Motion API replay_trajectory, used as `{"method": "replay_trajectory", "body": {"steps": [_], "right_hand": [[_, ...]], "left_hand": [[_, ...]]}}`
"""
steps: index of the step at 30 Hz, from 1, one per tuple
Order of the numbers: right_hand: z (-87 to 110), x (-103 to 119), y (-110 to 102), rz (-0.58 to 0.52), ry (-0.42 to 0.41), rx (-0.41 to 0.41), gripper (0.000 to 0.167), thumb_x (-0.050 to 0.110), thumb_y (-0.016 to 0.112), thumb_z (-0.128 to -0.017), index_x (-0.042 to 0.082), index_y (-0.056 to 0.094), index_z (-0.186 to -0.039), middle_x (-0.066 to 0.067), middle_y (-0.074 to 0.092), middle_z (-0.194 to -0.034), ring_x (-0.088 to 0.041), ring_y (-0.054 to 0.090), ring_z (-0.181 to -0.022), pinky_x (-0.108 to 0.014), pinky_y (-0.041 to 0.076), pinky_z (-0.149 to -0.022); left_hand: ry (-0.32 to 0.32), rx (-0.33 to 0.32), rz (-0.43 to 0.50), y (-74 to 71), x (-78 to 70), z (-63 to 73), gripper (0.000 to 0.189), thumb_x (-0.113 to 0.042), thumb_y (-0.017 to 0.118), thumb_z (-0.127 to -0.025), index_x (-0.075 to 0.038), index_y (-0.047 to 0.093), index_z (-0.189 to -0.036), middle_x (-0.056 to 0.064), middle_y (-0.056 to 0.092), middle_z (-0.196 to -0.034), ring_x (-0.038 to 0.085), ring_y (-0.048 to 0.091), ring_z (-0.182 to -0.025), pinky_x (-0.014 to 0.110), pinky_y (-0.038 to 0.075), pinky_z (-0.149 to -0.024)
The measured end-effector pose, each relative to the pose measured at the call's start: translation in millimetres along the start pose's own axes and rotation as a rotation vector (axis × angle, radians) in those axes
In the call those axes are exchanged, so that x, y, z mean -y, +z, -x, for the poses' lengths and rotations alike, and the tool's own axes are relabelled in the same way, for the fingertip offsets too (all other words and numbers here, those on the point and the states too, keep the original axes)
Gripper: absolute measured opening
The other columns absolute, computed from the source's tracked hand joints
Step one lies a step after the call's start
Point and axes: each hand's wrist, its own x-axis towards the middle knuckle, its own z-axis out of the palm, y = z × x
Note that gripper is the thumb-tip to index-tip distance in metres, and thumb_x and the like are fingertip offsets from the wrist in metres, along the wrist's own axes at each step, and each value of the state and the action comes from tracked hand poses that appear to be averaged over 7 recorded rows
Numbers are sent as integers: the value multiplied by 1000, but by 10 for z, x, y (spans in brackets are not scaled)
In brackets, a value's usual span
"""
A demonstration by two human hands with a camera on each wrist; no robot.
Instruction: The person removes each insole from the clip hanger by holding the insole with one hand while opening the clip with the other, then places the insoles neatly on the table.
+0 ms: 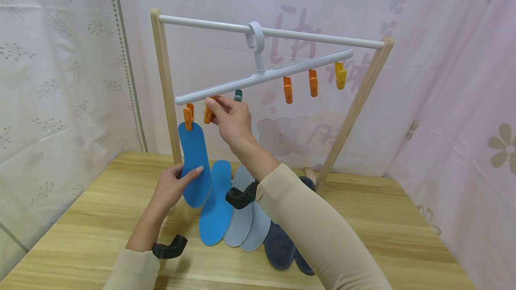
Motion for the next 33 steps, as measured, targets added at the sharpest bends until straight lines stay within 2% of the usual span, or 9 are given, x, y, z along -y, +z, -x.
{"method": "replay_trajectory", "body": {"steps": [5, 14, 24, 33], "right_hand": [[1, 0, 10, -5, -9, 3, 41, 28, 60, -102, 7, 64, -137, -15, 71, -124, -26, 73, -111, -33, 59, -93], [7, -2, 21, 10, -22, 17, 42, 28, 60, -102, 7, 62, -138, -15, 70, -125, -25, 72, -114, -33, 58, -95], [-11, 30, 7, 67, -7, 67, 43, 28, 58, -103, 9, 58, -143, -12, 67, -133, -25, 67, -122, -34, 57, -99], [28, -4, -30, 93, 5, 84, 50, 29, 57, -104, 10, 49, -150, -10, 64, -141, -25, 66, -125, -36, 55, -102]], "left_hand": [[18, -16, 51, -17, 16, -18, 55, -44, 70, -95, -4, 64, -133, 20, 71, -126, 40, 67, -119, 59, 52, -101], [1, -41, 56, -37, -6, -10, 42, -34, 67, -98, -1, 66, -126, 21, 73, -117, 35, 73, -106, 52, 59, -94], [0, -51, 31, -118, -59, 7, 46, -33, 66, -100, -1, 63, -132, 23, 71, -121, 39, 71, -109, 54, 58, -94], [0, -77, 24, -184, -65, 10, 41, -31, 67, -99, 1, 66, -123, 24, 72, -115, 37, 73, -105, 53, 58, -93]]}}
